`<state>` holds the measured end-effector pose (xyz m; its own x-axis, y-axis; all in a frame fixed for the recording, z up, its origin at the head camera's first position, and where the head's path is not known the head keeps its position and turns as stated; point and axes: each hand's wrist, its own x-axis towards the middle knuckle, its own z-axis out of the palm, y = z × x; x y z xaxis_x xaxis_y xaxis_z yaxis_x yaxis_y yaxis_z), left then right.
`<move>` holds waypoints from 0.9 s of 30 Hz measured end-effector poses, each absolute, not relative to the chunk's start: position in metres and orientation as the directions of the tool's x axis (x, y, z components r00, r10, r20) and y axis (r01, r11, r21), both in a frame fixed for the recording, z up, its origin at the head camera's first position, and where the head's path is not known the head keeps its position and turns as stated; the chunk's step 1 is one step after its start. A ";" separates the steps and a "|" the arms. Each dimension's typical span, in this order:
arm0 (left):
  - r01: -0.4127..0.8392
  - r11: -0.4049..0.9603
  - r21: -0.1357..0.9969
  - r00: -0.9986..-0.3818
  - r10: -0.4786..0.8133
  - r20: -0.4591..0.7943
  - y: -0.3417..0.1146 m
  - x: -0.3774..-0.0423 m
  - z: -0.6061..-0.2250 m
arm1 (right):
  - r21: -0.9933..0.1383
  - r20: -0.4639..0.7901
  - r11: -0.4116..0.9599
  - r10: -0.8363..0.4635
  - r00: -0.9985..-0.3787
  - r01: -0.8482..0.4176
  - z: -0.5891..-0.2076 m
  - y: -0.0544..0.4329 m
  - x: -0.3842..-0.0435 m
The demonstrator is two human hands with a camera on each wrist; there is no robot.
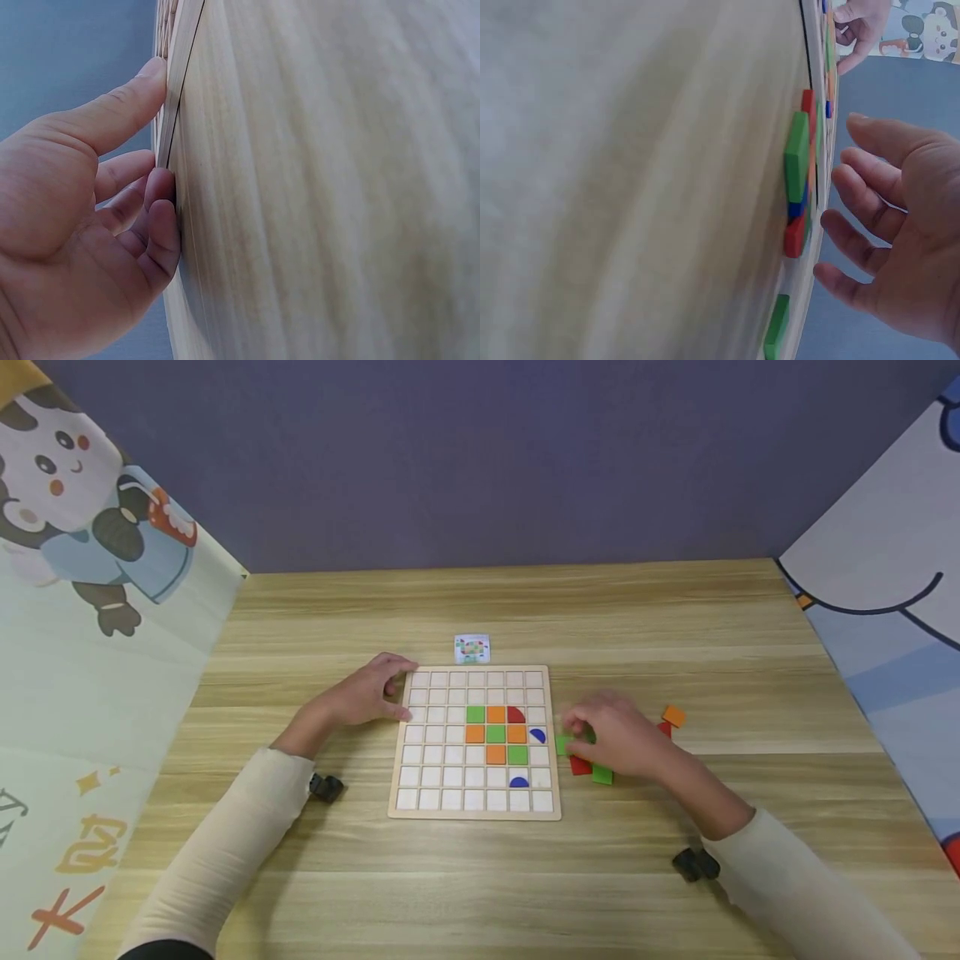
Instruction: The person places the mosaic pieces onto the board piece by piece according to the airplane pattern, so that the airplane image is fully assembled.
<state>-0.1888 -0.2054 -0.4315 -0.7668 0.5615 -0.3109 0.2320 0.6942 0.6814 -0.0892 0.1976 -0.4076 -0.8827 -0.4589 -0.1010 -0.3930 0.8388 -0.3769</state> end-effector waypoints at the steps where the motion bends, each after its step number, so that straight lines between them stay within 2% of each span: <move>1: 0.231 0.694 0.681 -0.767 0.561 -0.311 -0.205 -0.189 -0.432 | -0.373 -0.108 0.842 -0.458 -0.882 -0.391 -0.409 0.197 -0.088; 10: 0.229 0.687 0.689 -0.769 0.562 -0.305 -0.206 -0.190 -0.434 | -0.325 -0.143 0.860 -0.456 -0.878 -0.393 -0.414 0.195 -0.081; 27: 0.224 0.688 0.690 -0.768 0.561 -0.310 -0.205 -0.189 -0.432 | -0.322 -0.101 0.849 -0.470 -0.877 -0.418 -0.415 0.191 -0.081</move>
